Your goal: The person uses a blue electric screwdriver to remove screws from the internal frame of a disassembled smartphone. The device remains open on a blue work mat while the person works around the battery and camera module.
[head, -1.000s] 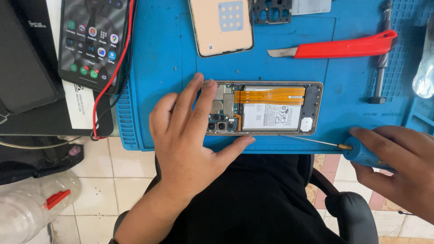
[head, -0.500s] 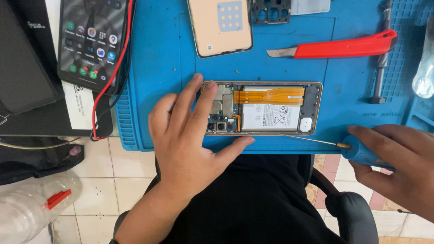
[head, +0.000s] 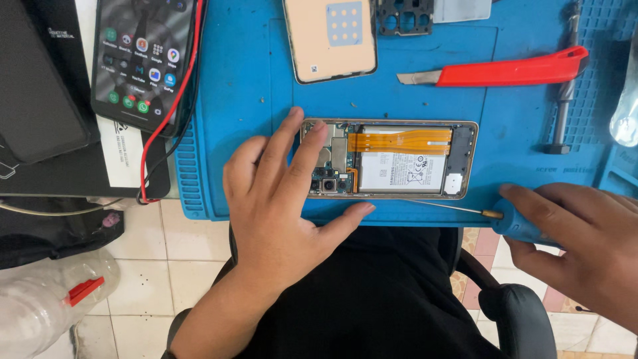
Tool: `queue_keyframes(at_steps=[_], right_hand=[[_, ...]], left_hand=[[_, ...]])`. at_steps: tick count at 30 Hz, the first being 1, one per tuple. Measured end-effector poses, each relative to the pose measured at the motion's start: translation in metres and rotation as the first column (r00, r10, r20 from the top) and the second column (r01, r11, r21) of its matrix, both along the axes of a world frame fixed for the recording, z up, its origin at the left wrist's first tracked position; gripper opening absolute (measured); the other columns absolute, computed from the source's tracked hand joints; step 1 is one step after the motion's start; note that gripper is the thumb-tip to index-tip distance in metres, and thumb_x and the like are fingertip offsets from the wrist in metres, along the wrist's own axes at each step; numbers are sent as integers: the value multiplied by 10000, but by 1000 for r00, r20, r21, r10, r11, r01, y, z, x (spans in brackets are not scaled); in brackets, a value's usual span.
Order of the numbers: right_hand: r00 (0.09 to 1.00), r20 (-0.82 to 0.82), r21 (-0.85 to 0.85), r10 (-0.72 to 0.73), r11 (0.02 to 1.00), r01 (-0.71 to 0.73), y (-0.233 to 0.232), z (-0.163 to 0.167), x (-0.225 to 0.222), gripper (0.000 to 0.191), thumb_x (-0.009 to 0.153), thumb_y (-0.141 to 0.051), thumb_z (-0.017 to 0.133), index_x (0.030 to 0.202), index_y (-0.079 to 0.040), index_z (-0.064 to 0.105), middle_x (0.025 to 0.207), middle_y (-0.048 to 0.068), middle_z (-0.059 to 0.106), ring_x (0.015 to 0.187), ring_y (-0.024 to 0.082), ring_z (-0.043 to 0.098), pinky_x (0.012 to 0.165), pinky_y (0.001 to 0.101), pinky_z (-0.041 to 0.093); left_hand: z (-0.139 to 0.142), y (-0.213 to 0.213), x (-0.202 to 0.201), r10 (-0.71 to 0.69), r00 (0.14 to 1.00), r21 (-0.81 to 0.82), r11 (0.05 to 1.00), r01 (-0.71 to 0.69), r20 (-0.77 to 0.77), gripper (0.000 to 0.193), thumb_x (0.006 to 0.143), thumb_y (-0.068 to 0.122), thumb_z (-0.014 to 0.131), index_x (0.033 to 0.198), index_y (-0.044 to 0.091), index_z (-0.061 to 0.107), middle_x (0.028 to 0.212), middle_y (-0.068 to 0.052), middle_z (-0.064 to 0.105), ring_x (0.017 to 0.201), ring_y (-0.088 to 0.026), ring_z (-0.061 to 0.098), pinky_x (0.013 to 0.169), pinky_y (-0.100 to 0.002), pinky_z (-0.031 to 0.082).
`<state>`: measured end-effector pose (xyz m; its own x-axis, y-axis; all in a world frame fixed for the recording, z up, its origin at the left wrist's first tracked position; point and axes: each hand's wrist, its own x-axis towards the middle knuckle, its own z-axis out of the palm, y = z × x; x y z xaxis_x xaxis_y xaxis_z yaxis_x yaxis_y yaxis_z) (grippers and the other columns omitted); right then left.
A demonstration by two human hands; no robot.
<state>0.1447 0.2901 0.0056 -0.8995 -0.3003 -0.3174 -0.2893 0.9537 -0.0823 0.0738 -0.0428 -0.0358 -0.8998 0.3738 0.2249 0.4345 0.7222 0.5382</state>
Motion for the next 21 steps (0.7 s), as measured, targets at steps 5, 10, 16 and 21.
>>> queue_keyframes(at_steps=[5,10,16,21], right_hand=[[997,55,-10,-60,998,60,-4,3,-4,599,672,-267,890,1207,-71,706,879,103,734,722,220,736,667,374,612],[992,117,46,-55,998,50,-8,1,-5,630,655,-288,871,1226,-86,697,862,95,732,679,192,734,650,364,613],[995,83,14,-55,998,54,-13,4,-9,595,679,-267,892,1212,-82,702,852,85,728,681,207,730,656,381,608],[999,33,-31,-41,999,42,-18,6,-11,626,630,-264,897,1204,-96,712,865,79,723,711,217,732,684,396,605]], left_hand=[[-1,-1,0,5,1000,0,1000,-5,8,951,772,566,917,1489,95,507,1559,-167,482,1321,-331,422,1129,-480,318],[-2,-2,0,3,1000,-2,1000,-3,7,943,782,576,909,1492,99,511,1564,-166,480,1318,-328,418,1127,-481,316],[-4,-2,1,3,1000,-1,1000,-3,11,926,790,590,897,1480,101,519,1561,-173,476,1326,-331,413,1120,-487,312],[-4,-3,0,6,1000,2,1000,-6,8,924,788,592,897,1478,105,524,1561,-171,477,1323,-326,419,1111,-483,316]])
